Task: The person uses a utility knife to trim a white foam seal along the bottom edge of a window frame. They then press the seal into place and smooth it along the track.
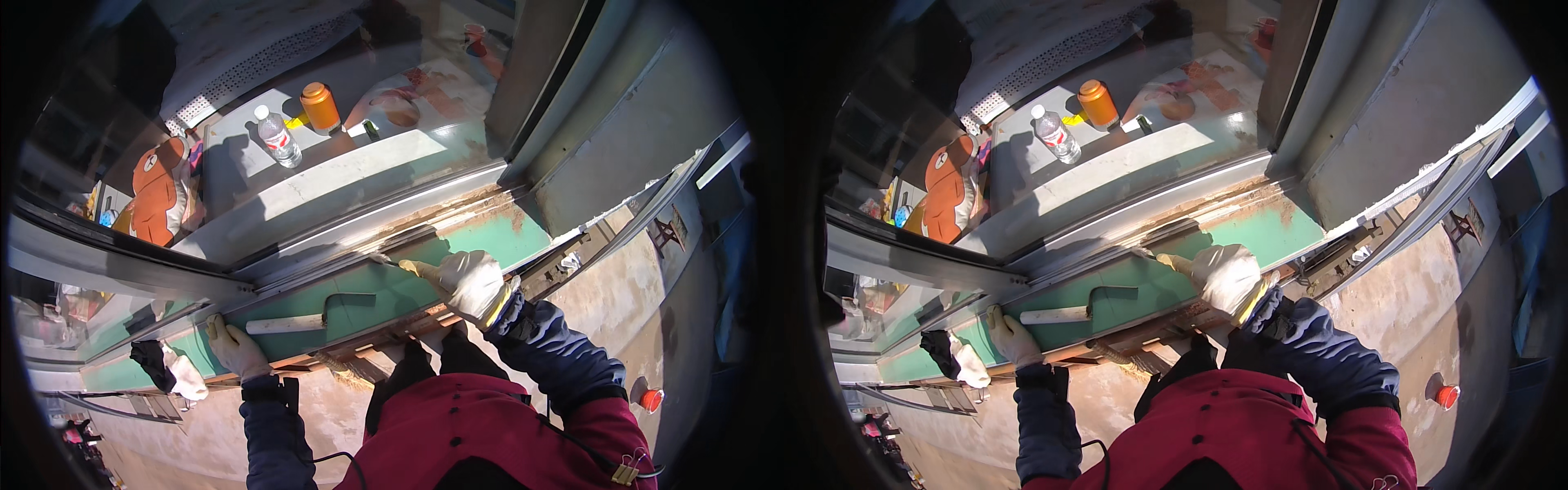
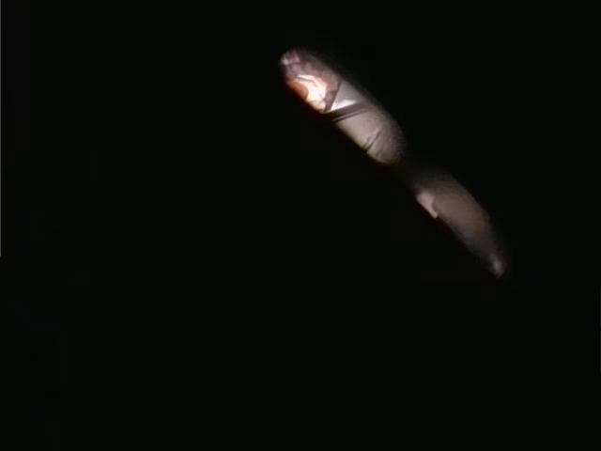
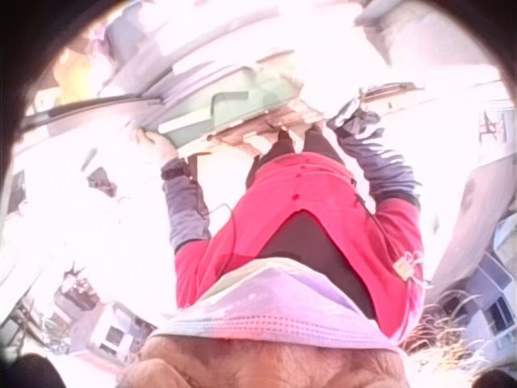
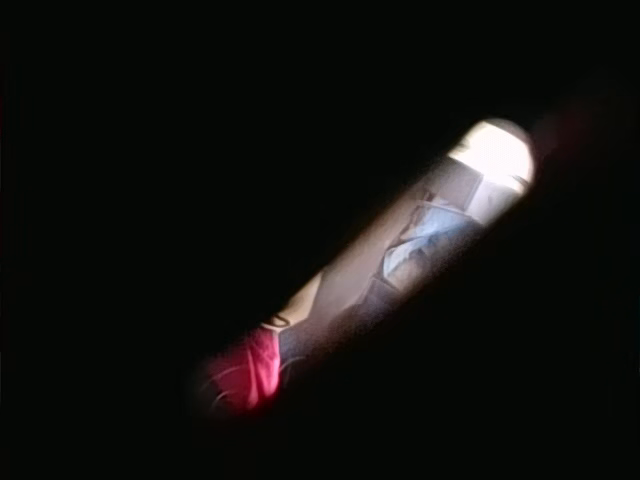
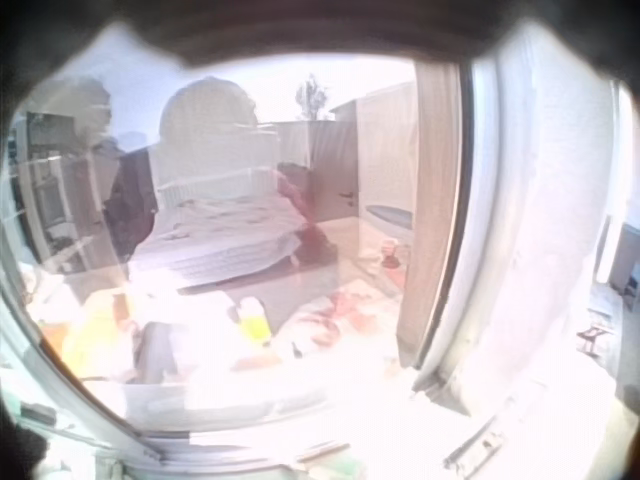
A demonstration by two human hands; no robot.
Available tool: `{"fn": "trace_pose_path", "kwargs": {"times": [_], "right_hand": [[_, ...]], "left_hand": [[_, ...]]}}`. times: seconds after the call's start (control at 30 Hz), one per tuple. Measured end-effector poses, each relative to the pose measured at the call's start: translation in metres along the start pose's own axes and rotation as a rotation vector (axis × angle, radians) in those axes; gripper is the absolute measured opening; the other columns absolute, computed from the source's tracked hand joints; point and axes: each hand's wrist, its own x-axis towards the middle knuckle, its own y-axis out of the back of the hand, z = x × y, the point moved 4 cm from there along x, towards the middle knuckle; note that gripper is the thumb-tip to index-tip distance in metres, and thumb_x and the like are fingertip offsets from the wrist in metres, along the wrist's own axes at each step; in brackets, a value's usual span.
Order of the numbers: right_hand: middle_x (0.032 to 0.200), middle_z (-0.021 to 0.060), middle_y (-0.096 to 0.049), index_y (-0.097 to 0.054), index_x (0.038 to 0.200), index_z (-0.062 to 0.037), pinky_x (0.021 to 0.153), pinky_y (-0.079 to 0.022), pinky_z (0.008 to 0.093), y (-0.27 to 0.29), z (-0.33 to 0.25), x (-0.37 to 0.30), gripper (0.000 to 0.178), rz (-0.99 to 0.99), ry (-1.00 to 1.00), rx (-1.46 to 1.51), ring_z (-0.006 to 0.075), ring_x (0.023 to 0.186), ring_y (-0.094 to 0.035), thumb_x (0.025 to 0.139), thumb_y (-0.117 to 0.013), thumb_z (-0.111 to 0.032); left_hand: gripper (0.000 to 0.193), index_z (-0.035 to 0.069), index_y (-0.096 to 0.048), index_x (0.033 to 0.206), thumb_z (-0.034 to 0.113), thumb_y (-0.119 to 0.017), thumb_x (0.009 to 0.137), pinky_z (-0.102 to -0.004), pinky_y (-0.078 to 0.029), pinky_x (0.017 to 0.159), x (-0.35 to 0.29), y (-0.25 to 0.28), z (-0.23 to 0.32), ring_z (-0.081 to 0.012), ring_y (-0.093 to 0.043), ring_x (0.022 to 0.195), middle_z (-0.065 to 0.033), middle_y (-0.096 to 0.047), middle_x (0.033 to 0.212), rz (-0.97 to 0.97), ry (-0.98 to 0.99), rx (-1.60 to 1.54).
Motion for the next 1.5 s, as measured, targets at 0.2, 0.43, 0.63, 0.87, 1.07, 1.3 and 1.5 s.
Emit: {"fn": "trace_pose_path", "kwargs": {"times": [0.2,0.43,0.63,0.87,1.07,1.3,1.5], "right_hand": [[0.065,0.0052,-0.060,-0.064,0.145,-0.0309,0.052,-0.049,0.0407,-0.002,-0.008,0.015,0.044,-0.316,-0.063,0.034,0.0265,0.058,-0.063,0.102,-0.060,-0.025],[0.106,0.0114,-0.073,-0.053,0.155,-0.0286,0.081,-0.057,0.0427,0.013,0.009,0.021,0.060,-0.431,-0.109,0.129,0.0308,0.094,-0.074,0.097,-0.059,-0.017],[0.067,0.0081,-0.058,-0.063,0.148,-0.0266,0.057,-0.050,0.0418,0.042,0.065,-0.023,0.062,-0.115,-0.164,-0.039,0.0286,0.063,-0.063,0.089,-0.065,-0.008],[0.057,0.0042,-0.050,-0.073,0.136,-0.0276,0.045,-0.044,0.0393,0.047,0.057,-0.061,0.054,0.169,-0.336,-0.005,0.0235,0.050,-0.056,0.086,-0.071,-0.009],[0.061,0.0067,-0.058,-0.067,0.142,-0.0248,0.047,-0.049,0.0423,-0.001,0.007,-0.016,0.053,0.095,-0.044,0.115,0.0268,0.053,-0.061,0.090,-0.067,-0.012],[0.063,0.0095,-0.058,-0.063,0.147,-0.0334,0.048,-0.047,0.0423,0.010,0.059,-0.029,0.056,-0.013,-0.189,0.014,0.0299,0.055,-0.061,0.093,-0.064,-0.020],[0.064,0.0094,-0.057,-0.082,0.114,-0.0224,0.051,-0.047,0.0427,0.028,0.104,-0.073,0.023,0.208,-0.437,-0.019,0.0302,0.056,-0.060,0.092,-0.073,-0.019]], "left_hand": [[0.040,-0.006,-0.065,0.136,0.014,-0.051,0.105,-0.0484,-0.039,0.119,-0.001,0.002,0.001,-0.0415,-0.051,0.140,-0.0256,-0.060,0.146,-0.015,-0.046,-0.076],[0.043,-0.006,-0.059,0.143,0.013,-0.051,0.105,-0.0503,-0.038,0.119,-0.001,-0.004,-0.002,-0.0438,-0.049,0.141,-0.0264,-0.057,0.149,-0.093,-0.091,0.086],[0.042,-0.007,-0.059,0.141,0.013,-0.051,0.105,-0.0517,-0.038,0.119,-0.001,-0.006,-0.003,-0.0451,-0.049,0.140,-0.0274,-0.057,0.148,-0.077,-0.103,0.096],[0.040,-0.007,-0.061,0.138,0.012,-0.051,0.104,-0.0511,-0.038,0.120,-0.003,-0.007,-0.003,-0.0453,-0.049,0.141,-0.0274,-0.057,0.148,-0.068,-0.083,0.083],[0.041,-0.005,-0.062,0.139,0.012,-0.051,0.104,-0.0490,-0.037,0.120,0.001,-0.004,-0.002,-0.0426,-0.049,0.142,-0.0268,-0.057,0.149,-0.090,-0.026,0.055],[0.042,-0.006,-0.061,0.141,0.013,-0.051,0.105,-0.0473,-0.037,0.122,0.001,-0.004,-0.003,-0.0411,-0.049,0.143,-0.0262,-0.057,0.150,-0.104,-0.023,0.030],[0.044,-0.007,-0.060,0.142,0.011,-0.049,0.104,-0.0467,-0.037,0.122,0.003,-0.007,-0.010,-0.0411,-0.049,0.143,-0.0264,-0.056,0.151,-0.105,-0.033,0.046]]}}
